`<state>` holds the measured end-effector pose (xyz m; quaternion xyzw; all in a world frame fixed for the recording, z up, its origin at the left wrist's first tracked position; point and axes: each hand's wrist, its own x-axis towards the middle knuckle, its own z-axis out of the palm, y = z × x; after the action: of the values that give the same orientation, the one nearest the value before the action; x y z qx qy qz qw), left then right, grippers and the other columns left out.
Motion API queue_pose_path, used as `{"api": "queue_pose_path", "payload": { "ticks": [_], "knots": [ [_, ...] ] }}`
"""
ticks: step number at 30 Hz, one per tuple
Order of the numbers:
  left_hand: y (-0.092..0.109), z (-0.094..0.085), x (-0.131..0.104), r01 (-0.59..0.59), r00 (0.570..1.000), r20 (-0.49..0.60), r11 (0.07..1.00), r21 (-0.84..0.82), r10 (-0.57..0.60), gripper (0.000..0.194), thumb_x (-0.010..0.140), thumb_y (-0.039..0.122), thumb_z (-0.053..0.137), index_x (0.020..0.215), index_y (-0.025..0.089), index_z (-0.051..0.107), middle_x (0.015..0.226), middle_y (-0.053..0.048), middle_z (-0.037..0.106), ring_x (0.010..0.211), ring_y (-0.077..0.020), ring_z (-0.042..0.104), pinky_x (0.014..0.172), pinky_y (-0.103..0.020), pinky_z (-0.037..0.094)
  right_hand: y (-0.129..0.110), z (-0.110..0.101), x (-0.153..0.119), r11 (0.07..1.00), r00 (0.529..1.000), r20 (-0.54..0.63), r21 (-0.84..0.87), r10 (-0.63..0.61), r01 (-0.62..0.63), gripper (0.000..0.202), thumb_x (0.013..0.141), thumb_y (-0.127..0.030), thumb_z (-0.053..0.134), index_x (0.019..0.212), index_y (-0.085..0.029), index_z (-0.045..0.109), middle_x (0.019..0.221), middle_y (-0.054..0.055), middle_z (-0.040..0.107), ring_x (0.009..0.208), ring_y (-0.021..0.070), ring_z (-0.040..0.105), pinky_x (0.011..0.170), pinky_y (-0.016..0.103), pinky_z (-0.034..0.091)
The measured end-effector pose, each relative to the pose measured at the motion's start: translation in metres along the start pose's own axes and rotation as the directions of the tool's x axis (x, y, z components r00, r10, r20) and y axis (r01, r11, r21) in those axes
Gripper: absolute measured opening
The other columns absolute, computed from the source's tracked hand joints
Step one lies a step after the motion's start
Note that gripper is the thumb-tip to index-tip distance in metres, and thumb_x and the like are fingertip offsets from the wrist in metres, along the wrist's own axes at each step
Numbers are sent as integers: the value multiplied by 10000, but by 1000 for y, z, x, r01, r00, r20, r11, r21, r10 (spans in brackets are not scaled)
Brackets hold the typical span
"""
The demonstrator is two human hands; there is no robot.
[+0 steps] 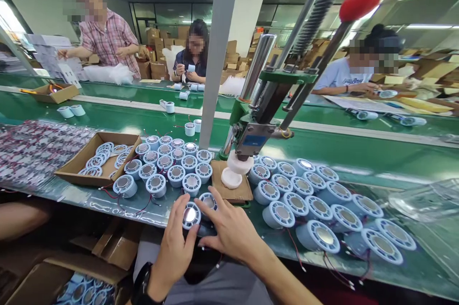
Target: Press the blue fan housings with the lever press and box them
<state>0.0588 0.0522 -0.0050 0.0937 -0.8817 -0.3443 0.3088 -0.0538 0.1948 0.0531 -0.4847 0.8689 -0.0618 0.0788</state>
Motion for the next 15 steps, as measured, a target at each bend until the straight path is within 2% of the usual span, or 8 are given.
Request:
{"api": "queue_pose_path", "payload": {
  "ticks": [3, 8, 10, 12, 15],
  "knots": [
    [1, 1, -5, 3, 1000, 24, 1000, -12, -3, 599, 994, 252, 460, 1544, 286, 227, 1540, -120, 406, 1433, -267, 398, 1136, -488, 426, -3, -3, 1, 1000, 1000, 9, 16, -3, 2, 890, 733, -642, 740, 1504, -375, 383, 1602, 184, 210, 1207, 373, 597, 897, 480, 558],
    [6, 5, -15, 19, 995, 100, 997, -77, -11, 656, 990, 244, 446, 1572, 310, 151, 1598, -112, 321, 1475, -270, 329, 1163, -495, 404, -13, -1, 5, 999, 1000, 17, -53, 0, 1, 802, 787, -388, 680, 1514, -367, 342, 1602, 194, 208, 1034, 348, 682, 795, 440, 580],
    [5, 5, -16, 46, 991, 134, 990, -132, -29, 651, 995, 261, 444, 1574, 304, 149, 1599, -120, 319, 1468, -274, 343, 1164, -501, 402, -16, 1, 5, 998, 1000, 14, -62, 0, 1, 742, 778, -364, 665, 1471, -340, 403, 1606, 192, 197, 1006, 345, 690, 775, 434, 582],
    [2, 1, -11, 71, 986, 160, 979, -190, -41, 610, 997, 286, 457, 1558, 289, 219, 1580, -123, 354, 1446, -274, 384, 1160, -490, 412, -16, 3, 5, 999, 1000, 6, -53, 8, -7, 648, 780, -394, 667, 1396, -308, 483, 1609, 185, 195, 1014, 349, 688, 776, 438, 583],
    [-6, -9, 13, 62, 993, 111, 977, -204, -40, 423, 1011, 286, 426, 1431, 257, 467, 1511, -108, 458, 1405, -255, 442, 1160, -470, 413, -15, 5, 3, 1000, 1000, -11, -17, 8, -9, 668, 747, -511, 724, 1345, -296, 520, 1606, 187, 201, 1069, 372, 666, 800, 465, 580]
  ]
}}
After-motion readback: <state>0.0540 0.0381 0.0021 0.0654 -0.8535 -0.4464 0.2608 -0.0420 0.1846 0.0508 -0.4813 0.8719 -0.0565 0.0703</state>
